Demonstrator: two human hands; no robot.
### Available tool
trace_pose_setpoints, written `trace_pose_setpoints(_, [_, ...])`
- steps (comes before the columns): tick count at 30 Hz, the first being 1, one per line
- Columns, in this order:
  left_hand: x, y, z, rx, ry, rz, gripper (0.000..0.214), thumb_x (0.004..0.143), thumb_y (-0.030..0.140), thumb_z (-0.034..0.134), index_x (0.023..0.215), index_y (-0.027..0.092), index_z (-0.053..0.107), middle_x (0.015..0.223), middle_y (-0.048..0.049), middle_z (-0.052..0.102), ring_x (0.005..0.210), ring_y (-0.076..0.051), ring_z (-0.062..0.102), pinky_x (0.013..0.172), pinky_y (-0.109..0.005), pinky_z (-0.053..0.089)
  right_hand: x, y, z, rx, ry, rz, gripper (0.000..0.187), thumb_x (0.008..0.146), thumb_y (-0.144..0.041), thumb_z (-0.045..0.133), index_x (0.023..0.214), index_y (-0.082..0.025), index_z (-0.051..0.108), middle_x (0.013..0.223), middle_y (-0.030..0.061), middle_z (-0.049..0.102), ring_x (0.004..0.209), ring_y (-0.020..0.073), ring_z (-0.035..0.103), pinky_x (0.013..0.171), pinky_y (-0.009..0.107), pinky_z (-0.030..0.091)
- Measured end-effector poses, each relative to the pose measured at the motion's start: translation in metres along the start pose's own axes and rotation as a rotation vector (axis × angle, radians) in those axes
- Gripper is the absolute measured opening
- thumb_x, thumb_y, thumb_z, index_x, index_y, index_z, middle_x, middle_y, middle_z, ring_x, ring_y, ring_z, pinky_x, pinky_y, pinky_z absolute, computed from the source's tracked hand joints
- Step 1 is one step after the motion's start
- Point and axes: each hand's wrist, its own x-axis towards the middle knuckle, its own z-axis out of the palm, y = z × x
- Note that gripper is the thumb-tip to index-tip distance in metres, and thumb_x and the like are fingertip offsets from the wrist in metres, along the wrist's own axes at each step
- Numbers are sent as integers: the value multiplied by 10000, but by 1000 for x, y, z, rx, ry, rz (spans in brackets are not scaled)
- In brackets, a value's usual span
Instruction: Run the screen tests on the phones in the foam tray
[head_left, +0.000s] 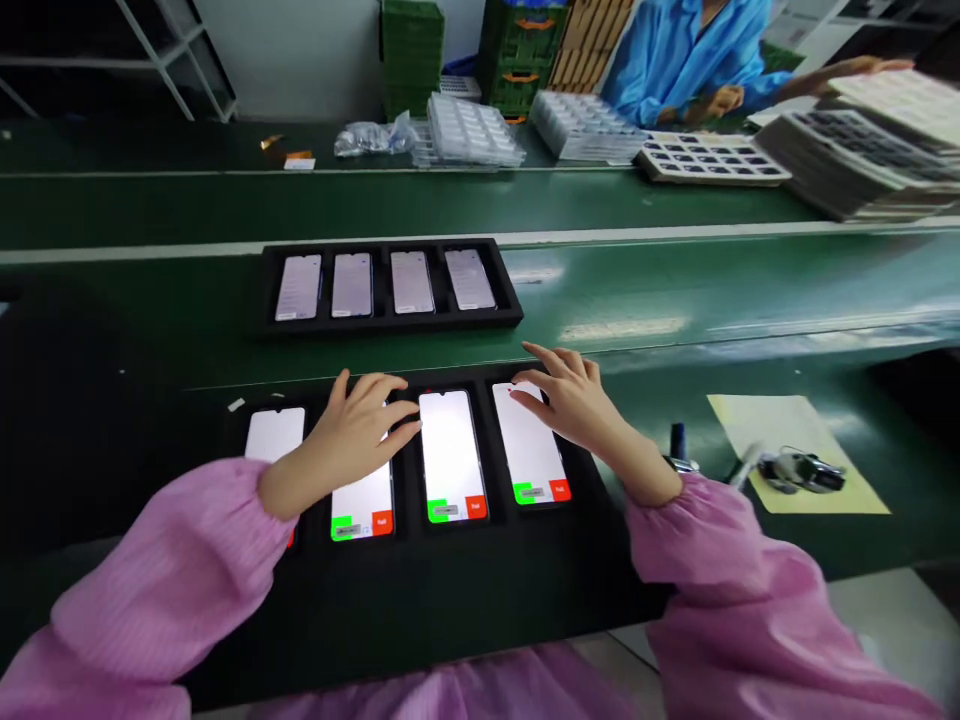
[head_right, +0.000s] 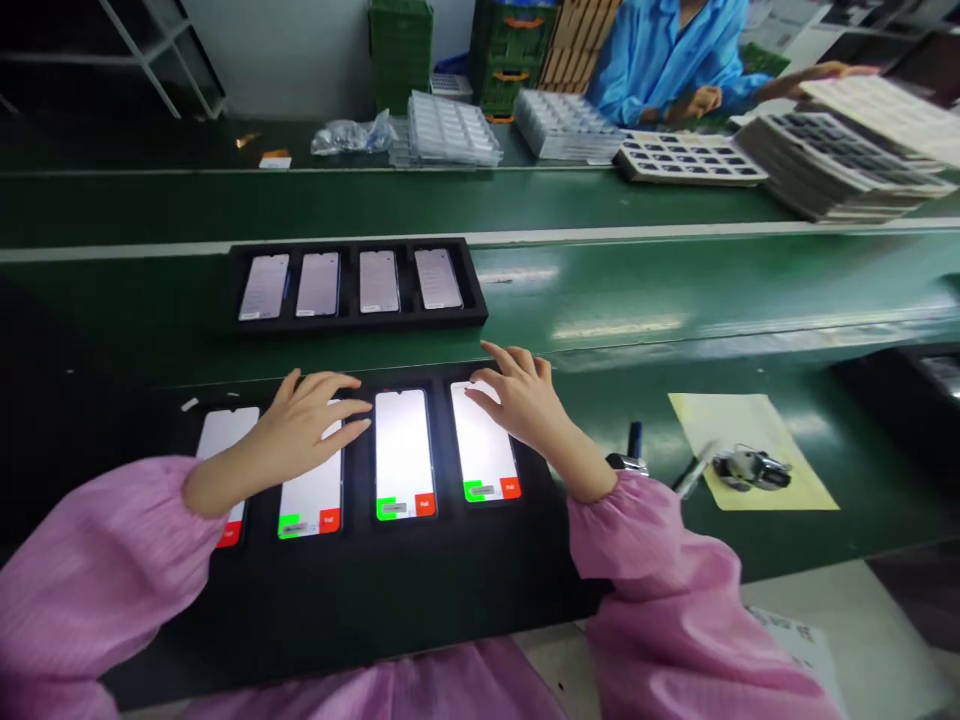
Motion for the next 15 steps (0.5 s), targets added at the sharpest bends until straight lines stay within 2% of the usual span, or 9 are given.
trace_pose_setpoints(2, [25,12,9,-7,-11,-32,354,1078,407,494,1183,230,782,1462,-148,649,1437,-374,540,1233,-836,290,0,1,2,24,-28,-6,276,1042,-464,618,1090,-245,779,1602,134,554,1403,433,497,1022,652,484])
trace_pose_setpoints(4, [38,18,15,-7,-20,-68,368,1079,374,469,1115,190,787,1469,-178,636,1461,-396,507,1226,-864,258,0,4,2,55,-52,-25,237,1009,-470,681,1069,-260,774,1576,110,585,1404,425,505,1013,638,500])
trace_pose_setpoints(8, [41,17,18,-14,-44,-98,346,1067,341,472,1019,190,780,1419,-155,665,1451,-395,512,1222,-859,280,1,10,1,114,-36,-66,126,992,-387,725,1004,-282,794,1589,75,575,1424,423,494,1068,668,449])
trace_pose_setpoints(11, [37,18,15,32,16,-63,341,1071,363,489,956,200,766,1358,-132,698,1408,-398,556,1212,-849,311,-6,9,-5,170,1,-109,188,1047,-296,636,931,-260,780,1522,87,631,1391,398,527,1073,645,442])
trace_pose_setpoints(13, [32,29,12,80,84,-7,319,1079,394,506,1032,204,759,1393,-130,686,1406,-402,562,1230,-839,281,-22,3,-19,218,4,-166,230,1074,-267,577,926,-253,752,1399,99,702,1302,359,589,1047,600,467])
trace_pose_setpoints(15, [23,51,9,71,126,85,334,1088,438,514,1217,205,715,1436,-137,665,1399,-387,568,1255,-798,266,-51,-7,-39,274,-17,-225,244,1089,-228,518,947,-252,716,1215,93,750,1105,279,659,970,510,514])
